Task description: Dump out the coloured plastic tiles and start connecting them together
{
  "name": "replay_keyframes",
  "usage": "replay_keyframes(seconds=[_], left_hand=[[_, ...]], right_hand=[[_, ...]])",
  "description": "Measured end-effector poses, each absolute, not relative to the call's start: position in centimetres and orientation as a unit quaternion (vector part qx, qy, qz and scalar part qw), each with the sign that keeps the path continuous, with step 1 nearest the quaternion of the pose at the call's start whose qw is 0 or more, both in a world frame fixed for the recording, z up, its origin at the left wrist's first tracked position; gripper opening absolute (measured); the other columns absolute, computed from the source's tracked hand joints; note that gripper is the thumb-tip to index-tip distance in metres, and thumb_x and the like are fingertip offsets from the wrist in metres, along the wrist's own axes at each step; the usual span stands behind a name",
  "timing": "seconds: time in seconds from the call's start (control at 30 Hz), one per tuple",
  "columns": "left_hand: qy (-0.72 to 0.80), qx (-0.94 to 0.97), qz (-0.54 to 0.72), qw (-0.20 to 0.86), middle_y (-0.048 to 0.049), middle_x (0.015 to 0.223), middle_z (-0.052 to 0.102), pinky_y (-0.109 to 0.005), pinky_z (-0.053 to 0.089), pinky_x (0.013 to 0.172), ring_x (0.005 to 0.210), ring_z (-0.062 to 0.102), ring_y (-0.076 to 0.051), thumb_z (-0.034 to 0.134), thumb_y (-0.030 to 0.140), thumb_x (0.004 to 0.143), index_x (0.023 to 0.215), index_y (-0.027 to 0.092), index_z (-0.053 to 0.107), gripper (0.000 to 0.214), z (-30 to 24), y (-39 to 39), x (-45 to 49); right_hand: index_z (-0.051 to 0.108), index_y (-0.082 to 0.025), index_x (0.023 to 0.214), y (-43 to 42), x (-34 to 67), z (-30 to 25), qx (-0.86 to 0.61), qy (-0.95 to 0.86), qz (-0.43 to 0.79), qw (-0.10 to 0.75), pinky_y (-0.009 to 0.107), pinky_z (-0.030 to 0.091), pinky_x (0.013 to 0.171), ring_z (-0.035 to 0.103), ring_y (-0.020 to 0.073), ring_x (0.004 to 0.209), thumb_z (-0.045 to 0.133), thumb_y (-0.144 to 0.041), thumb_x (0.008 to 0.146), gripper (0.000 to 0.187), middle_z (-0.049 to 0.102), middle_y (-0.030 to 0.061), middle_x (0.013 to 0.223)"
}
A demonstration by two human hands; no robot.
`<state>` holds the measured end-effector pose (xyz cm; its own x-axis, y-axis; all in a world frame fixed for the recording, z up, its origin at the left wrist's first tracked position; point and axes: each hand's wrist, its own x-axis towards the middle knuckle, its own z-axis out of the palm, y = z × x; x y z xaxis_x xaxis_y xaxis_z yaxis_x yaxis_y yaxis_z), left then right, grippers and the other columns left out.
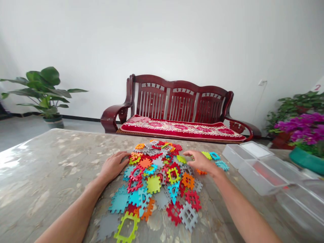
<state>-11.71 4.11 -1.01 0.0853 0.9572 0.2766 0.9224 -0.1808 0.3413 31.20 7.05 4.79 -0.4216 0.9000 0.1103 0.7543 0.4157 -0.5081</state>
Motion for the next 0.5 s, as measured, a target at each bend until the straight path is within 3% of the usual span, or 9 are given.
replay_keyframes(seconds=[0.1, 0.27, 0.5], left_hand=[[0.639, 0.735, 0.223, 0.040, -0.0077, 0.131, 0.066, -0.039, 0.045, 0.104, 0.118, 0.061, -0.027, 0.042, 0.043, 0.088, 0.120, 0.024, 0.069, 0.046, -1.2, 4.2, -11.8], [0.638, 0.735, 0.223, 0.041, -0.0081, 0.131, 0.065, -0.039, 0.044, 0.105, 0.119, 0.061, -0.026, 0.040, 0.044, 0.089, 0.120, 0.023, 0.068, 0.047, -1.3, 4.2, -11.9], [0.644, 0.729, 0.228, 0.043, -0.0056, 0.129, 0.067, -0.036, 0.043, 0.106, 0.117, 0.061, -0.024, 0.043, 0.044, 0.087, 0.118, 0.025, 0.069, 0.045, -1.1, 4.2, -11.8]], right_hand=[[0.066, -0.022, 0.124, 7.9, 31.2, 5.3, -0.515, -0.830, 0.147, 0.153, 0.042, 0.042, 0.106, 0.056, 0.0282, 0.123, 0.068, -0.023, 0.070, 0.053, 0.067, 0.0078, 0.128], [0.062, -0.019, 0.131, 9.5, 30.6, 4.8, -0.508, -0.840, 0.176, 0.075, 0.041, 0.044, 0.104, 0.056, 0.0293, 0.122, 0.073, -0.028, 0.068, 0.064, 0.067, 0.0101, 0.128], [0.061, -0.020, 0.130, 10.1, 31.2, 4.7, -0.500, -0.841, 0.168, 0.121, 0.040, 0.045, 0.101, 0.060, 0.0276, 0.115, 0.074, -0.025, 0.065, 0.067, 0.070, 0.0078, 0.122]])
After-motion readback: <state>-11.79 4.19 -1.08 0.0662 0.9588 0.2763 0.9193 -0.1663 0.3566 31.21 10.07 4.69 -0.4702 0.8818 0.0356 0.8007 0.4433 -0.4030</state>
